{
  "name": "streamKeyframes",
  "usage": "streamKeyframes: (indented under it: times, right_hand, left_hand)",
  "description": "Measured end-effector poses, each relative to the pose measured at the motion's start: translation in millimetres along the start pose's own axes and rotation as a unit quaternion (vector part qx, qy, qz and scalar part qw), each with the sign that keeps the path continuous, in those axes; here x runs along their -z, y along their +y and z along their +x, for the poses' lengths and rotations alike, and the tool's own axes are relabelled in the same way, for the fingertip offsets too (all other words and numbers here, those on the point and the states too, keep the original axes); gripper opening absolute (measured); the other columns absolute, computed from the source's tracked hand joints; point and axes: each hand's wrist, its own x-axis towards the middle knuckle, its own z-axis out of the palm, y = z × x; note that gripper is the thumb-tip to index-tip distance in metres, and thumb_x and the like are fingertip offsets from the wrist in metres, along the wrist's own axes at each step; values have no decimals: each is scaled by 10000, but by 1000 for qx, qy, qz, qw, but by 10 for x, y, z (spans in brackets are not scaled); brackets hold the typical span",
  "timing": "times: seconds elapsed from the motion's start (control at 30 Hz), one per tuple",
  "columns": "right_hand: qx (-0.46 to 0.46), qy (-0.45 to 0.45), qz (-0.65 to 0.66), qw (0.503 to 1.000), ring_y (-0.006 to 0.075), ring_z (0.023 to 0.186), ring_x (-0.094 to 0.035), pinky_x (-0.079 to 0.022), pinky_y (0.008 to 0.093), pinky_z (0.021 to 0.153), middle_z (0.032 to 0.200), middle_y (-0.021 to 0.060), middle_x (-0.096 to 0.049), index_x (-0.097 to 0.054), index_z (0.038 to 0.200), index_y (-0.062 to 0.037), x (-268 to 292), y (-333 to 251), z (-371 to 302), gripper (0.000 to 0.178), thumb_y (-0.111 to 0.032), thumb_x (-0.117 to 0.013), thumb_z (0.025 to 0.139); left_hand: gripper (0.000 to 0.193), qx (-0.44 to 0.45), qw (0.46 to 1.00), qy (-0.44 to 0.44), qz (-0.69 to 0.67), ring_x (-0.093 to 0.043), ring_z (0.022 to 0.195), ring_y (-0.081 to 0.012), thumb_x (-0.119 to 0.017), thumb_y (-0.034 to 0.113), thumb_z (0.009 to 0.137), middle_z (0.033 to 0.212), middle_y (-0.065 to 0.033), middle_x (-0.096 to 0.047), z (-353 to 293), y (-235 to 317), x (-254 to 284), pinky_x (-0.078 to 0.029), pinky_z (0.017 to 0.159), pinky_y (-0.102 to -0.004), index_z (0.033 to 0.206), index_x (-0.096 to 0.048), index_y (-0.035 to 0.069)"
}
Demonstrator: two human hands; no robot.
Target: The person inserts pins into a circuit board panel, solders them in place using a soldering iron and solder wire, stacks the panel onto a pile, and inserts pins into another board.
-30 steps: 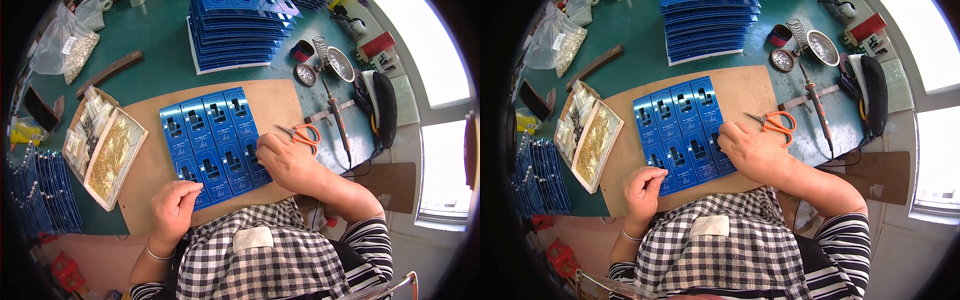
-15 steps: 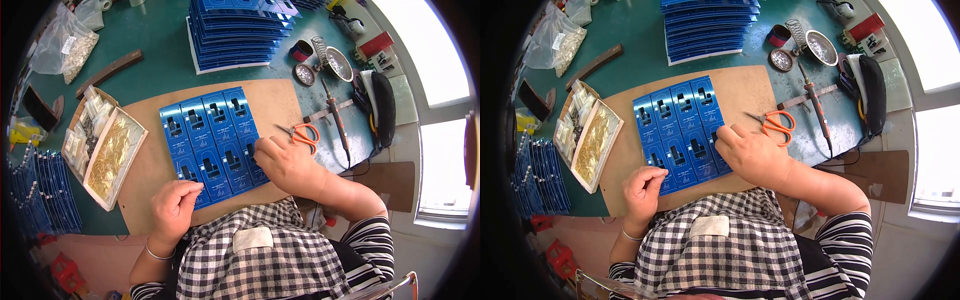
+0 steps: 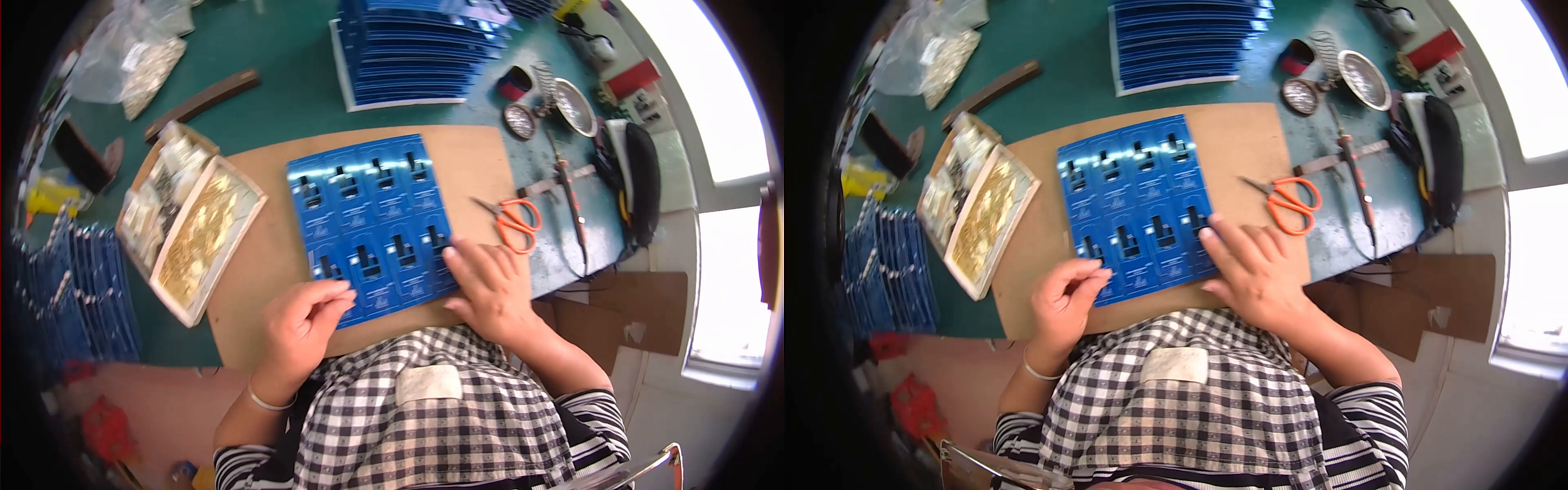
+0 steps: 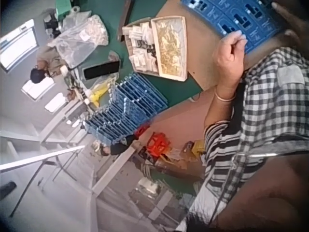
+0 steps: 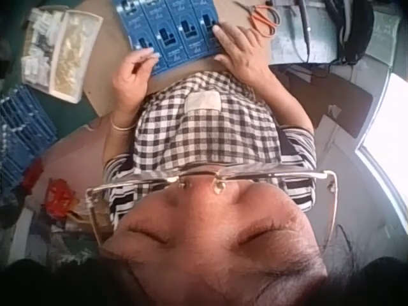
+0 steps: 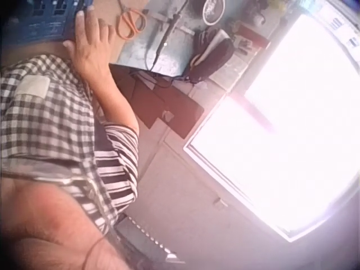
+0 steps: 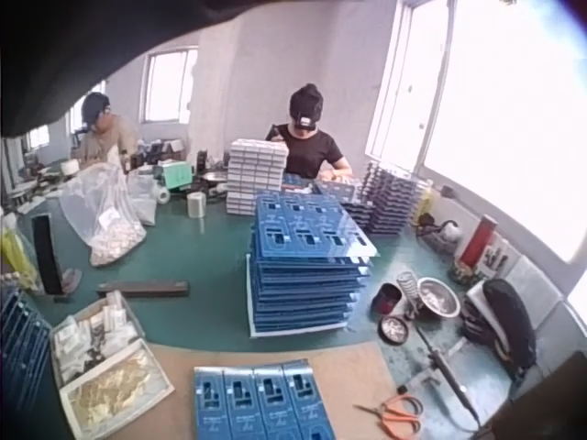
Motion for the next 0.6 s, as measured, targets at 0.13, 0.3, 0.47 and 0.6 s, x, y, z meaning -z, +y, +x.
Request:
streamKeyframes:
  times: [0.13, 0.3, 0.47, 0.6]
  right_hand:
    - [13, 10, -57, 998, 313, 1147, -513, -360, 467, 999, 1361, 108, -522, -653, 1169, -66, 119, -11, -1, 520, -311, -745, 720]
    - [32, 54, 129, 990, 285, 1055, -547, -400, 414, 928, 1173, 72, -614, -679, 992, -88, 112, -215, 359, 262, -131, -744, 742]
    - [83, 24, 256, 963, 249, 996, -568, -432, 362, 860, 1027, 49, -651, -692, 922, -82, -32, -457, 541, 206, -54, -761, 730]
    - [103, 11, 262, 960, 217, 979, -568, -382, 357, 883, 992, 23, -648, -698, 896, -98, -36, -498, 548, 179, -100, -769, 732]
  left_hand:
    - [206, 11, 998, -23, -62, -709, 797, -152, -737, -17, 817, 877, -102, -714, -12, -37, -35, -559, 662, -253, 1004, -657, 13]
    - [225, -5, 998, -61, -11, -711, 838, -167, -699, -48, 848, 852, -105, -688, -55, 18, 36, -582, 723, -268, 1033, -579, -2]
    - [254, -20, 997, -62, 36, -638, 637, -175, -800, 75, 766, 760, -75, -638, -30, 132, -3, -504, 557, -288, 880, -575, 53]
    - [276, -22, 996, -85, 8, -627, 629, -195, -815, 81, 743, 736, -72, -627, -14, 201, 10, -492, 544, -307, 853, -563, 58]
